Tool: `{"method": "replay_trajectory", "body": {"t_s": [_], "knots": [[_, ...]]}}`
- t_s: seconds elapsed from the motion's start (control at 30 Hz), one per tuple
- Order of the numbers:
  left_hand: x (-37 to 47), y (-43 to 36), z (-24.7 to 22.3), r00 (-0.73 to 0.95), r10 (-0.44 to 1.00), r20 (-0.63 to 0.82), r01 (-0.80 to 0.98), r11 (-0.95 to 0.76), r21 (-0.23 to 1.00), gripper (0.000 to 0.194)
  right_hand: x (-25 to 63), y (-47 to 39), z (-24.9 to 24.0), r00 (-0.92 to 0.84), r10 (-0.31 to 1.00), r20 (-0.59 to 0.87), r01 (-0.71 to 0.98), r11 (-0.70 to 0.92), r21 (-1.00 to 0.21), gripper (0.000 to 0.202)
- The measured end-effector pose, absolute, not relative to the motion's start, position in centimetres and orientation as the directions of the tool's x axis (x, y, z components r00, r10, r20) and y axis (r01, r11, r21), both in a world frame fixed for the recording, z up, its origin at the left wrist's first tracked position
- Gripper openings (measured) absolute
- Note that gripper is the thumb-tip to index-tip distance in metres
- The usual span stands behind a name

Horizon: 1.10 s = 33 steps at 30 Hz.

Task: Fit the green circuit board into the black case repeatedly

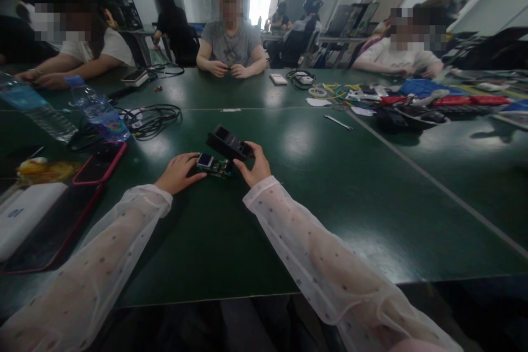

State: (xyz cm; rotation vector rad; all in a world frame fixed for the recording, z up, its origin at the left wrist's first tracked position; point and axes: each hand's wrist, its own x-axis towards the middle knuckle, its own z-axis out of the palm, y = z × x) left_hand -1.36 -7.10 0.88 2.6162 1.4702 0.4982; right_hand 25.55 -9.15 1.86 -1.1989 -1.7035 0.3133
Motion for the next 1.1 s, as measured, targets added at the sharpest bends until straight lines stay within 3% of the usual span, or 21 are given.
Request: {"method": "replay_trajectory", "body": {"t_s": [0.13, 0.3, 0.47, 1.1], "knots": [[-1.3, -7.1, 0.9, 0.476, 0.846, 0.242, 0.817, -0.527, 0.236, 0.055, 26.6, -8.0, 0.9, 0.021, 0.822, 0.568, 0.654, 0.419, -0.630, 0.051], [-1.3, -7.2, 1.0, 0.480, 0.844, 0.238, 0.816, -0.529, 0.233, 0.055, 27.2, -7.1, -0.4, 0.004, 0.890, 0.456, 0.720, 0.314, -0.619, 0.051], [-1.3, -7.1, 1.0, 0.483, 0.844, 0.233, 0.816, -0.530, 0.232, 0.056, 27.0, -7.1, -0.4, -0.039, 0.895, 0.444, 0.784, 0.303, -0.542, 0.052], [-1.3, -7.1, 1.0, 0.475, 0.849, 0.231, 0.817, -0.523, 0.242, 0.055, 27.0, -7.1, -0.4, -0.076, 0.888, 0.454, 0.806, 0.323, -0.496, 0.052]]}}
